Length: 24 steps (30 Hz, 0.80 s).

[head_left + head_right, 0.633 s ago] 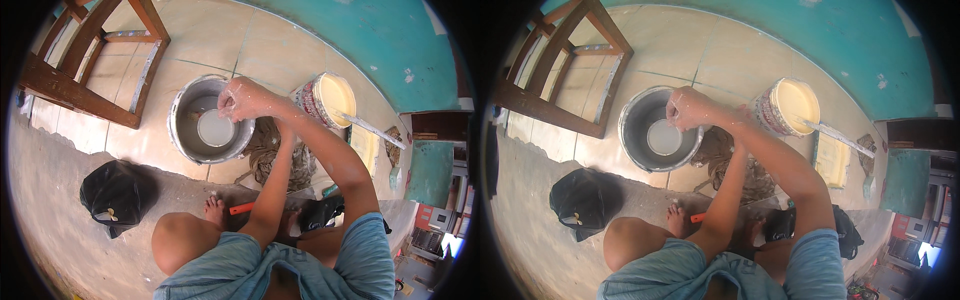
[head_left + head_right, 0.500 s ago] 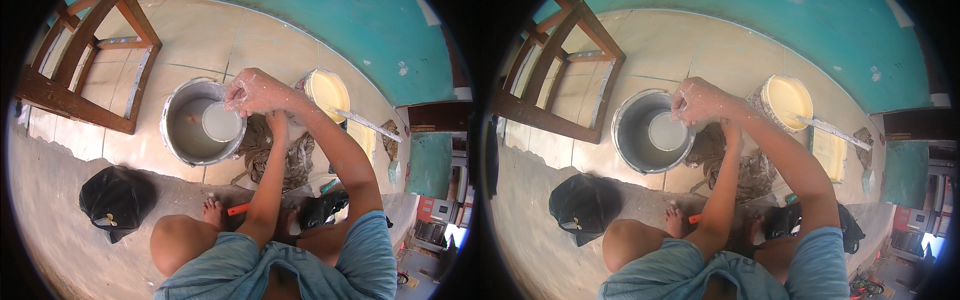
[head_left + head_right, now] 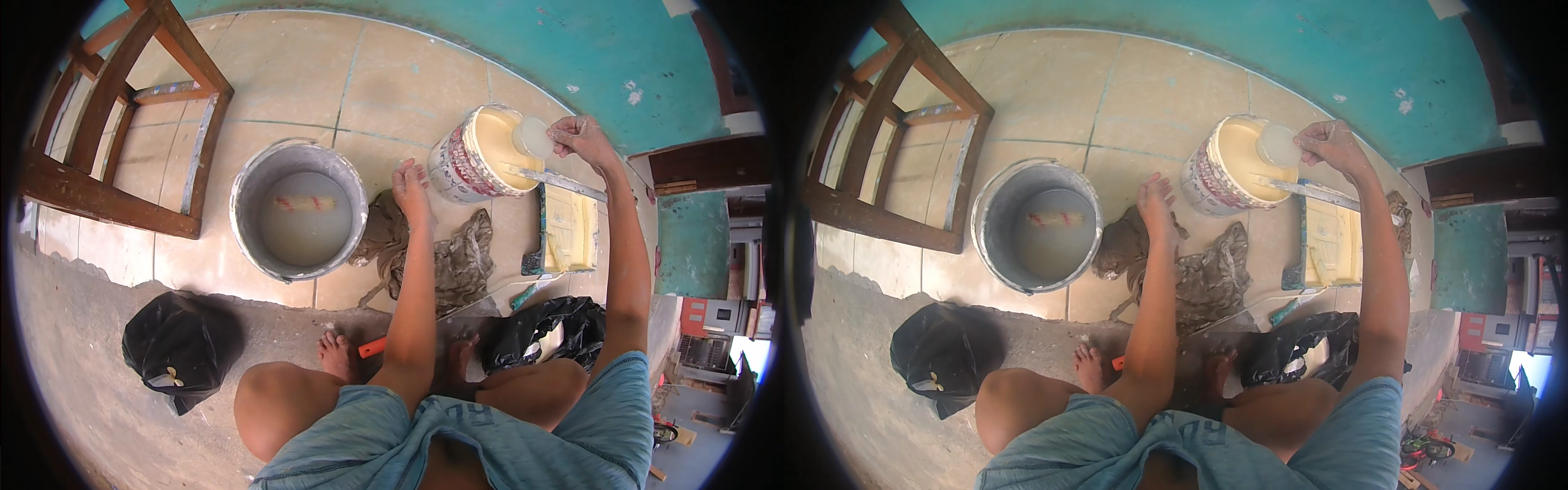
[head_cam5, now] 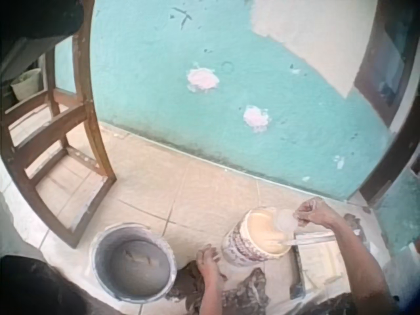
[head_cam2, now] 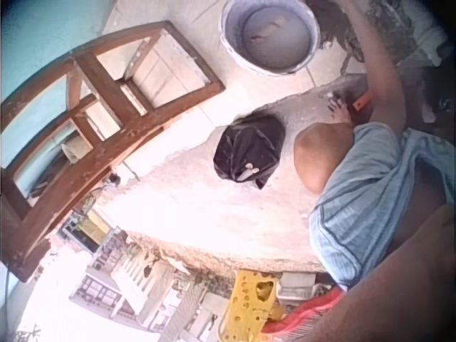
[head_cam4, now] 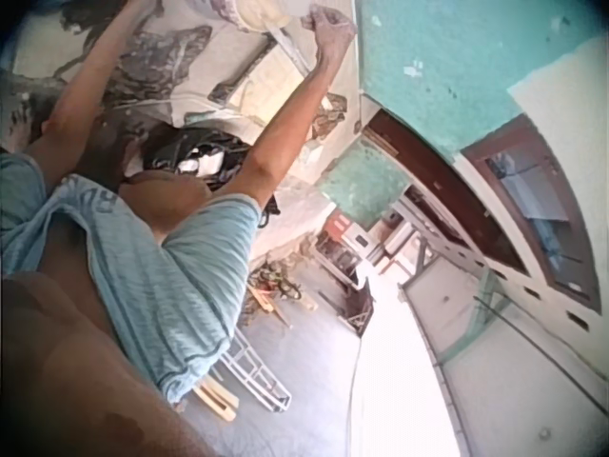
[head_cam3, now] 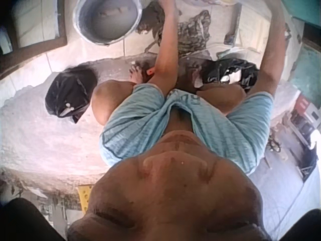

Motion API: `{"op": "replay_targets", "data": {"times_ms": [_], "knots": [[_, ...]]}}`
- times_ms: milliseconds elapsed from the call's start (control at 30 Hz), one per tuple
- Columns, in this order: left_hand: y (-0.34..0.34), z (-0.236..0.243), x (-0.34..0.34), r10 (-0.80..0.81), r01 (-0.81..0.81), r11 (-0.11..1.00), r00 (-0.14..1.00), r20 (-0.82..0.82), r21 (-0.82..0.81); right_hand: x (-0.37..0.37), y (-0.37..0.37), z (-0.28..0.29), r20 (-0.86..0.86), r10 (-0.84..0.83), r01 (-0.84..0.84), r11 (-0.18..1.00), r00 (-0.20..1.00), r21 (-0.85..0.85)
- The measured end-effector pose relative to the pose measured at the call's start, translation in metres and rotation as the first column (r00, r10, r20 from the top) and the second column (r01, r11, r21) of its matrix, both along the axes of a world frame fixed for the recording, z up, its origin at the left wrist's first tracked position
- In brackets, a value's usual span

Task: The person sits on the floor and mixes a yellowish liquid in a bucket using a stick. They scrape the sides of the bucket, add water from a smaller container, and wipe the stick with a cloth. The person then pours the mixture into a paint tray.

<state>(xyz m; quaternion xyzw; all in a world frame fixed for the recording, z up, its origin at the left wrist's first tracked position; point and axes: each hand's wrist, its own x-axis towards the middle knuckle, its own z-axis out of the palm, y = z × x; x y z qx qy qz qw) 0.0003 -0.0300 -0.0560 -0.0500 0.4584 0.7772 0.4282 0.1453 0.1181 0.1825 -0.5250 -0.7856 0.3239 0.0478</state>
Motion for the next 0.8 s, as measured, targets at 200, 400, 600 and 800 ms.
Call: {"op": "replay_targets", "data": {"times_ms": [200,400,600,800], "knots": [[0.0,0.0,0.002,-0.005,0.004,1.0,1.0,-0.012,-0.003,0.043,0.017,-0.025,-0.157,-0.176,0.198,0.97,0.972,0.143],[-0.003,0.005,0.001,-0.013,0.013,1.0,0.999,-0.03,-0.011,0.049,0.014,-0.031,-0.25,-0.205,0.27,0.927,0.946,0.262],[-0.005,0.008,-0.001,-0.013,0.013,1.0,1.0,-0.027,-0.01,0.041,0.002,-0.025,-0.317,-0.173,0.294,0.872,0.933,0.39],[-0.004,0.005,0.0,-0.002,0.002,1.0,1.0,-0.031,0.003,0.028,-0.019,-0.024,-0.288,-0.107,0.267,0.751,0.952,0.604]]}}
